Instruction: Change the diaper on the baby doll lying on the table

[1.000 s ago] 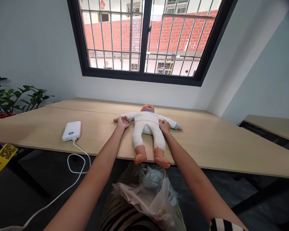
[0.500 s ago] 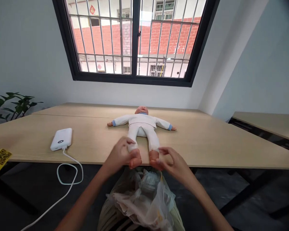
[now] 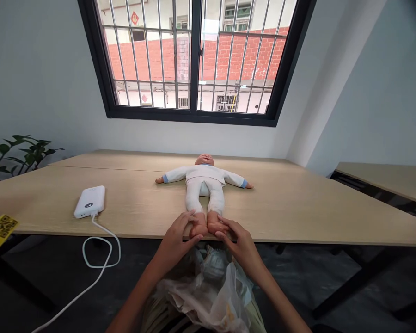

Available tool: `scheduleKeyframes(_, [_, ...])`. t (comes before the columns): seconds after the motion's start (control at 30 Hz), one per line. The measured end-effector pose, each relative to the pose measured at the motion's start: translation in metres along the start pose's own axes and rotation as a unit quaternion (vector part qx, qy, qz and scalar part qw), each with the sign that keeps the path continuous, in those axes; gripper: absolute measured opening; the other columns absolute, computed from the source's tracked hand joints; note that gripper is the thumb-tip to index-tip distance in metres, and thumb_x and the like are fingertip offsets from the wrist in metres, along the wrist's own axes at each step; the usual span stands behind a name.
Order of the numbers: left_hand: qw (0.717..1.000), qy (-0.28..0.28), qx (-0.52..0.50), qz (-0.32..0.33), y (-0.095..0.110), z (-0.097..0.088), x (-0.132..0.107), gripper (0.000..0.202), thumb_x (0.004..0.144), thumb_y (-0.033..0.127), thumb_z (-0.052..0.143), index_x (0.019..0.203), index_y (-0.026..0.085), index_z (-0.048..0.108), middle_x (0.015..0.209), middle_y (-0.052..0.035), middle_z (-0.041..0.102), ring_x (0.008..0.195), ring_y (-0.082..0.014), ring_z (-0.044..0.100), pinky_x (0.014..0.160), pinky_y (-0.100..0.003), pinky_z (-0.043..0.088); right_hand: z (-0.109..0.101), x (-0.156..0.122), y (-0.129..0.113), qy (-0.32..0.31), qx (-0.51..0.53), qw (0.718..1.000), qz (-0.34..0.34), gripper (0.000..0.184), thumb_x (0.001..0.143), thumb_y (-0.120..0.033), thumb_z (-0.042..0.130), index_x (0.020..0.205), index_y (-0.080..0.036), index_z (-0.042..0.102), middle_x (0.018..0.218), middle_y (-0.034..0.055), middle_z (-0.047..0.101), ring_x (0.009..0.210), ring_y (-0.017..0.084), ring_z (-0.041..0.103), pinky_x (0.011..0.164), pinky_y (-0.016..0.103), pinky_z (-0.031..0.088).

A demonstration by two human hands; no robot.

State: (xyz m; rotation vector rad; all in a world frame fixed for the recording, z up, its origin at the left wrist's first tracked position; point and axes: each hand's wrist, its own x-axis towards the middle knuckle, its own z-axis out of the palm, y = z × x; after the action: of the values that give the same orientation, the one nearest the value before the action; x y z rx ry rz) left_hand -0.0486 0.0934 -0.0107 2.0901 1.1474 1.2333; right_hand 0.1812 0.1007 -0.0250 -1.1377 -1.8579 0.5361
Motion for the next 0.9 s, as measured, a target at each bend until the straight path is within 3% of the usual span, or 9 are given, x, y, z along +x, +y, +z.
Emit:
scheduleKeyframes(0.2, [0.999, -0.004, 0.026, -0.027, -0.007, 0.01, 0.008, 0.029, 0.088, 0.029, 0.062, 0.116, 0.022, 0.057, 0.142, -0.0109, 0.051, 0.13, -0.0245, 0.05, 0.105, -0.04, 0.04, 0.001, 0.0, 0.008, 0.003, -0.024, 1.0, -0.011, 0.048, 0.091, -0.035, 0.056, 0.136, -0.019, 0.052, 0.125, 0.0095, 0.064, 0.112, 0.023, 0.06, 0.095, 0.037, 0.047])
scheduleKeyframes(0.3, [0.996, 0.07, 0.053, 0.009, 0.005, 0.009, -0.002, 0.019, 0.091, 0.029, 0.058, 0.108, 0.021, 0.061, 0.129, -0.0105, 0.06, 0.123, -0.0243, 0.053, 0.102, -0.04, 0.041, -0.007, -0.009, -0.001, 0.068, -0.029, 0.997, -0.037, 0.05, 0.092, -0.034, 0.056, 0.139, -0.02, 0.046, 0.128, 0.0092, 0.059, 0.114, 0.019, 0.058, 0.095, 0.033, 0.047])
scheduleKeyframes(0.37, [0.994, 0.085, 0.04, 0.046, 0.022, 0.001, -0.017, 0.017, 0.092, 0.035, 0.058, 0.098, 0.02, 0.064, 0.11, -0.009, 0.066, 0.111, -0.0223, 0.058, 0.096, -0.036, 0.043, -0.018, -0.021, -0.009, 0.147, -0.05, 0.987, -0.05, 0.04, 0.091, -0.036, 0.058, 0.127, -0.02, 0.054, 0.116, 0.0079, 0.063, 0.102, 0.018, 0.06, 0.088, 0.029, 0.048])
scheduleKeyframes(0.43, [0.997, -0.02, 0.009, 0.068, 0.041, -0.009, -0.036, 0.025, 0.085, 0.044, 0.066, 0.095, 0.021, 0.065, 0.099, -0.0058, 0.066, 0.1, -0.0199, 0.06, 0.089, -0.03, 0.045, -0.03, -0.037, -0.014, 0.179, -0.076, 0.98, -0.053, 0.023, 0.091, -0.04, 0.057, 0.097, -0.019, 0.064, 0.089, 0.0043, 0.064, 0.082, 0.016, 0.06, 0.077, 0.026, 0.047])
scheduleKeyframes(0.5, [0.981, -0.18, 0.023, 0.062, 0.052, -0.014, -0.055, 0.041, 0.071, 0.049, 0.079, 0.101, 0.024, 0.066, 0.101, -0.0016, 0.068, 0.097, -0.0187, 0.061, 0.087, -0.028, 0.045, -0.039, -0.055, -0.011, 0.109, -0.091, 0.99, -0.018, 0.039, 0.092, -0.048, 0.051, 0.068, -0.018, 0.058, 0.067, 0.0018, 0.057, 0.065, 0.014, 0.054, 0.066, 0.025, 0.043])
scheduleKeyframes(0.57, [0.951, -0.29, 0.089, 0.057, 0.05, -0.011, -0.069, 0.045, 0.065, 0.045, 0.084, 0.104, 0.028, 0.067, 0.103, 0.0014, 0.069, 0.095, -0.0186, 0.063, 0.086, -0.027, 0.043, -0.042, -0.075, 0.002, -0.049, -0.076, 0.992, 0.093, 0.06, 0.092, -0.062, 0.038, 0.055, -0.018, 0.054, 0.055, 0.0022, 0.052, 0.053, 0.013, 0.048, 0.056, 0.025, 0.038])
scheduleKeyframes(0.67, [0.922, -0.314, 0.21, 0.083, 0.034, 0.006, -0.079, 0.023, 0.077, 0.029, 0.077, 0.098, 0.027, 0.069, 0.094, 0.0019, 0.071, 0.085, -0.0176, 0.064, 0.08, -0.028, 0.04, -0.033, -0.105, 0.024, -0.282, 0.034, 0.903, 0.321, 0.084, 0.085, -0.08, 0.018, 0.051, -0.015, 0.06, 0.048, 0.0056, 0.055, 0.037, 0.01, 0.04, 0.042, 0.023, 0.03])
scheduleKeyframes(0.8, [0.93, -0.219, 0.246, 0.164, 0.036, 0.026, -0.072, 0.012, 0.088, 0.03, 0.063, 0.098, 0.026, 0.068, 0.083, -0.0006, 0.071, 0.075, -0.0174, 0.062, 0.074, -0.03, 0.036, -0.019, -0.126, 0.033, -0.247, 0.249, 0.811, 0.467, 0.079, 0.081, -0.082, 0.031, 0.065, -0.014, 0.068, 0.059, 0.0083, 0.065, 0.042, 0.01, 0.053, 0.043, 0.02, 0.038])
scheduleKeyframes(0.9, [0.921, -0.197, 0.224, 0.25, 0.06, 0.039, -0.068, 0.016, 0.094, 0.033, 0.055, 0.096, 0.024, 0.068, 0.079, -0.0019, 0.07, 0.071, -0.0174, 0.06, 0.071, -0.031, 0.035, -0.014, -0.125, 0.028, -0.165, 0.338, 0.818, 0.434, 0.06, 0.08, -0.073, 0.051, 0.088, -0.018, 0.073, 0.08, 0.0079, 0.073, 0.071, 0.019, 0.069, 0.064, 0.025, 0.053])
